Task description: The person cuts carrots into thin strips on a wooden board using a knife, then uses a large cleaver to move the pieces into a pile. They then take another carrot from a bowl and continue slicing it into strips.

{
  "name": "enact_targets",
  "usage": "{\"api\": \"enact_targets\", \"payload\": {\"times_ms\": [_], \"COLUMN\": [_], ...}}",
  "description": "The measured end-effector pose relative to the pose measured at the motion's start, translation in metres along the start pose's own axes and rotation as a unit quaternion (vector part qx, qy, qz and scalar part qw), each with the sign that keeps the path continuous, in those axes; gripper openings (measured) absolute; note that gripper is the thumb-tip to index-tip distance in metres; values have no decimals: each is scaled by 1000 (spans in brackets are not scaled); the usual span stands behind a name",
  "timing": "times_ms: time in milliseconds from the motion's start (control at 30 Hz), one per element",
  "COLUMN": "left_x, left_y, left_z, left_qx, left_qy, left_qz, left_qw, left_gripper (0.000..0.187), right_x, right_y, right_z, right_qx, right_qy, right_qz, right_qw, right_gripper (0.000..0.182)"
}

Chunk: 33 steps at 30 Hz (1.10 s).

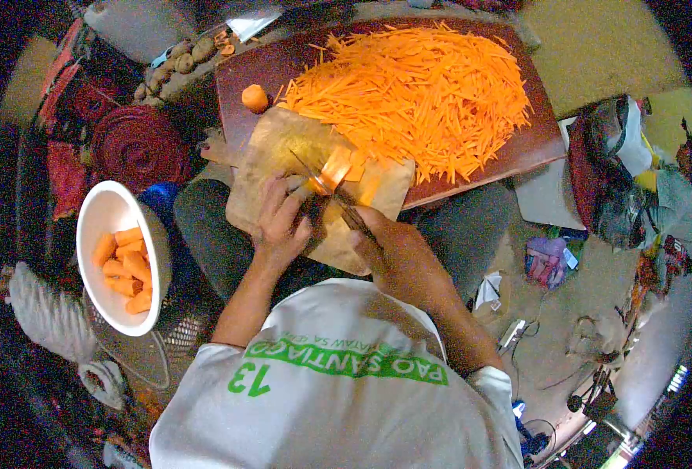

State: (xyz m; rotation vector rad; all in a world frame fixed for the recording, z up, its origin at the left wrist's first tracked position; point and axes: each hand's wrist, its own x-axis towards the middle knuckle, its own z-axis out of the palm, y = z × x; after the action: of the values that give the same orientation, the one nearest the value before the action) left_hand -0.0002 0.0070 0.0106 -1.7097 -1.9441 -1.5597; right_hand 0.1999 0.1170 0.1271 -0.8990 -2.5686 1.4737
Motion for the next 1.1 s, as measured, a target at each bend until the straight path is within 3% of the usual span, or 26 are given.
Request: {"api": "enact_targets", "payload": {"times_ms": [133, 533, 633, 733, 933, 1100], "left_x": [-3, -10, -15, -13, -11, -8], "left_y": [-2, -9, -10, -10, -10, -8], "left_z": [2, 1, 1, 2, 4, 4], "left_qx": [-1, 18, 24, 24, 33, 22], "left_qy": [9, -12, -17, -18, -5, 2], "left_qz": [-6, 17, 12, 16, 13, 12], "left_qw": [1000, 1000, 999, 999, 999, 1000], "left_gripper": [37, 39, 38, 38, 38, 36], "right_x": [0, -2, 10, 12, 7, 1], "right_y": [3, 7, 22, 27, 25, -4], "right_z": [4, 11, 15, 15, 7, -5], "right_qx": [19, -44, -93, -105, -14, 8], "right_qy": [9, -13, -77, -66, -18, -21], "right_qz": [-60, -26, 45, 40, -25, 7], "right_qw": [998, 999, 992, 992, 999, 1000], "right_gripper": [32, 31, 30, 27, 32, 33]}}
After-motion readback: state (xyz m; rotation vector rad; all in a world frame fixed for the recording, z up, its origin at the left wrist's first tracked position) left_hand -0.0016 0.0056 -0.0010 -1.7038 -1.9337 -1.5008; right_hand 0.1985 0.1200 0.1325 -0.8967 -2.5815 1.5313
